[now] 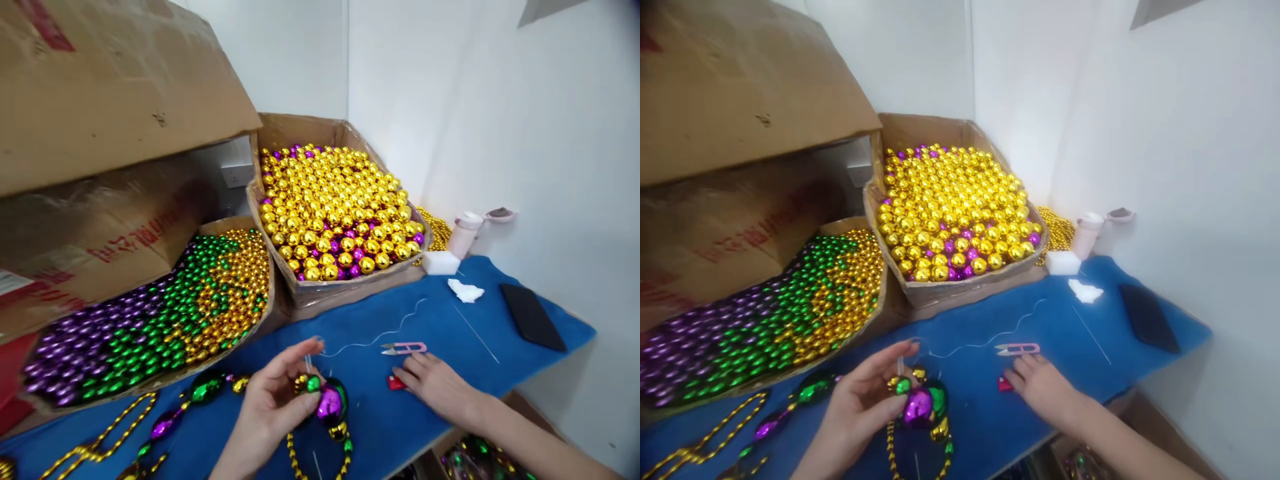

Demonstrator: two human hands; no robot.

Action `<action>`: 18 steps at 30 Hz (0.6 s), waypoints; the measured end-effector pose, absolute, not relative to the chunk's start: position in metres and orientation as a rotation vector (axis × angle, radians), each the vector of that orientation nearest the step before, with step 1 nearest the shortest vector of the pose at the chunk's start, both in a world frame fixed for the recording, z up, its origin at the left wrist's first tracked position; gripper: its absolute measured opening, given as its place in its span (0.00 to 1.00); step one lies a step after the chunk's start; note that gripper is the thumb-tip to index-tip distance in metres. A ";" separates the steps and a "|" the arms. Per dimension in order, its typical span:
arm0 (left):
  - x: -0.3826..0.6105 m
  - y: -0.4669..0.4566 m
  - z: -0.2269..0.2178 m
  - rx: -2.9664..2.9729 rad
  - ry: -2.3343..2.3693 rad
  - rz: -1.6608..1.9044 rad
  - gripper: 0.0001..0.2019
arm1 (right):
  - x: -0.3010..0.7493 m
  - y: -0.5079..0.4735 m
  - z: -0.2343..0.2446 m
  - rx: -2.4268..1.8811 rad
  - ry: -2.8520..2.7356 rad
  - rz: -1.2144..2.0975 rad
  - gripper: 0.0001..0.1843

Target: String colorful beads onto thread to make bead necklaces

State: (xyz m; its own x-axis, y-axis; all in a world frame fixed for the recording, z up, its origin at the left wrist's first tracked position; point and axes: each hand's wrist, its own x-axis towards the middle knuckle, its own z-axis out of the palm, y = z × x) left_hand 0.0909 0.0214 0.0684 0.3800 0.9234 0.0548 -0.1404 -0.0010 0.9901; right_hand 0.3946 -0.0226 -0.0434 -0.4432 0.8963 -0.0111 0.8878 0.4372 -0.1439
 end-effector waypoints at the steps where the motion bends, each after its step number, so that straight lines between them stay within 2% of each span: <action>1: 0.091 0.022 0.067 1.320 0.790 0.941 0.24 | 0.392 -0.022 -0.042 -1.609 -2.608 0.193 0.17; 4: 0.093 0.024 0.065 1.402 0.774 0.830 0.25 | 0.379 -0.020 -0.011 -1.524 -2.532 0.321 0.18; 7: 0.096 0.025 0.064 1.462 0.775 0.784 0.26 | 0.361 -0.016 0.046 -1.416 -2.320 0.761 0.15; 9: 0.099 0.025 0.062 1.472 0.762 0.776 0.26 | 0.349 -0.011 0.079 -1.388 -2.299 0.892 0.12; 13: 0.106 0.024 0.057 1.432 0.726 0.807 0.28 | 0.330 0.009 0.105 -1.296 -2.440 0.686 0.10; 18: 0.110 0.024 0.052 1.396 0.709 0.768 0.32 | 0.317 0.030 0.097 -1.317 -2.667 0.151 0.22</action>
